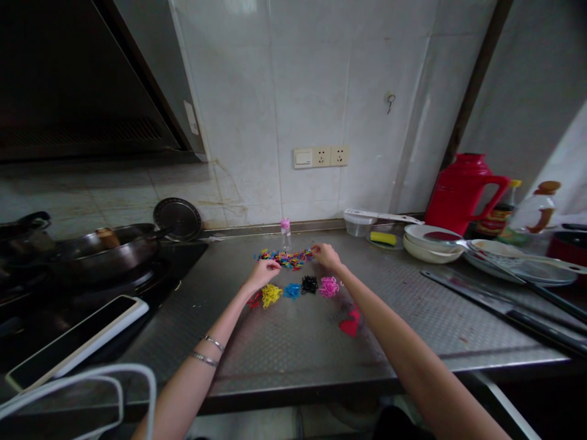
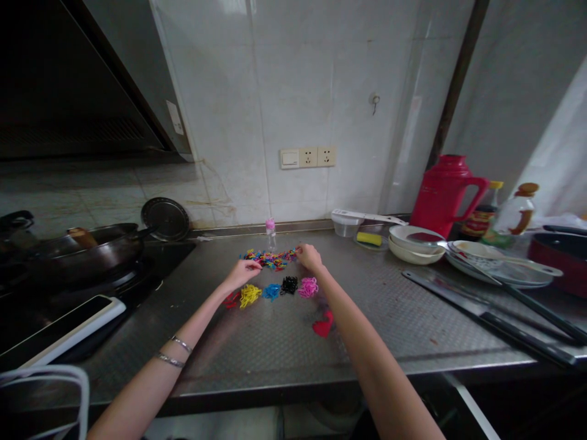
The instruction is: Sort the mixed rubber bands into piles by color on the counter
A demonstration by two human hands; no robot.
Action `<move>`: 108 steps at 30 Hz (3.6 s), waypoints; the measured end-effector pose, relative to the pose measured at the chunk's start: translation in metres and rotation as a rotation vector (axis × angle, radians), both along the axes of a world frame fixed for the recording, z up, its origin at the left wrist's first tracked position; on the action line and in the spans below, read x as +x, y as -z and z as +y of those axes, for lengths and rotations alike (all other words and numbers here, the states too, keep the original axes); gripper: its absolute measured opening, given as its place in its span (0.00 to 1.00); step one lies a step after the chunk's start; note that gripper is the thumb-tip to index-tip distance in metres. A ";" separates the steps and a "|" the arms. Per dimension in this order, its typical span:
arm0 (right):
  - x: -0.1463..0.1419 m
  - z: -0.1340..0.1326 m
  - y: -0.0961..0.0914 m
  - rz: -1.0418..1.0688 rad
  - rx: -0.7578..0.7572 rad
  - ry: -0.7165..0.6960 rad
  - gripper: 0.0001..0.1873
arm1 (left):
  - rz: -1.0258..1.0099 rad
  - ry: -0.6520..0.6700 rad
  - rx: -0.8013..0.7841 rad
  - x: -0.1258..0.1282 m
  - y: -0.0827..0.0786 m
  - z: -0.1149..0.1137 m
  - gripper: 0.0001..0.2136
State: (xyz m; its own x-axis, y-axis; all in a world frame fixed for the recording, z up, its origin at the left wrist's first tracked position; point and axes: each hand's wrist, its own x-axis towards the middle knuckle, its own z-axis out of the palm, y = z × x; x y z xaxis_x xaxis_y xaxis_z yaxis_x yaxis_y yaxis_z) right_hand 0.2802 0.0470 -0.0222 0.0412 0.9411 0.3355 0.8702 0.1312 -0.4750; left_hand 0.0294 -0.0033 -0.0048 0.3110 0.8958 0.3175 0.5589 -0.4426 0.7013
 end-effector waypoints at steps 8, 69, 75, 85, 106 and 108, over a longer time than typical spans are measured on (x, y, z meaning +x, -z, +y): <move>0.007 -0.016 -0.020 0.037 0.095 -0.077 0.14 | -0.033 -0.013 -0.012 0.001 0.001 -0.001 0.07; -0.030 -0.043 -0.002 0.325 0.226 -0.335 0.17 | -0.904 0.085 -0.583 0.070 -0.008 0.037 0.06; -0.031 -0.046 -0.004 0.311 0.213 -0.341 0.17 | -0.788 0.005 -0.519 0.071 -0.012 0.035 0.06; -0.033 -0.048 -0.005 0.293 0.158 -0.358 0.17 | -0.781 -0.042 -0.403 0.067 -0.009 0.043 0.06; -0.031 -0.058 -0.024 0.181 -0.110 -0.691 0.14 | -0.522 -0.343 -0.365 -0.042 -0.008 0.041 0.07; -0.023 -0.060 -0.028 0.115 -0.111 -0.682 0.13 | -0.524 -0.386 -0.350 -0.054 -0.004 0.040 0.07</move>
State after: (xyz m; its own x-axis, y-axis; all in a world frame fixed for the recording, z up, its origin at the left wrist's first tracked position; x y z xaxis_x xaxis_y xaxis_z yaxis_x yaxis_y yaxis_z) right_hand 0.2570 -0.0133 0.0056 -0.5413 0.7981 0.2647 0.5542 0.5754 -0.6015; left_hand -0.0246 0.0368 -0.0007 -0.1603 0.9870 0.0135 0.1826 0.0162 0.9831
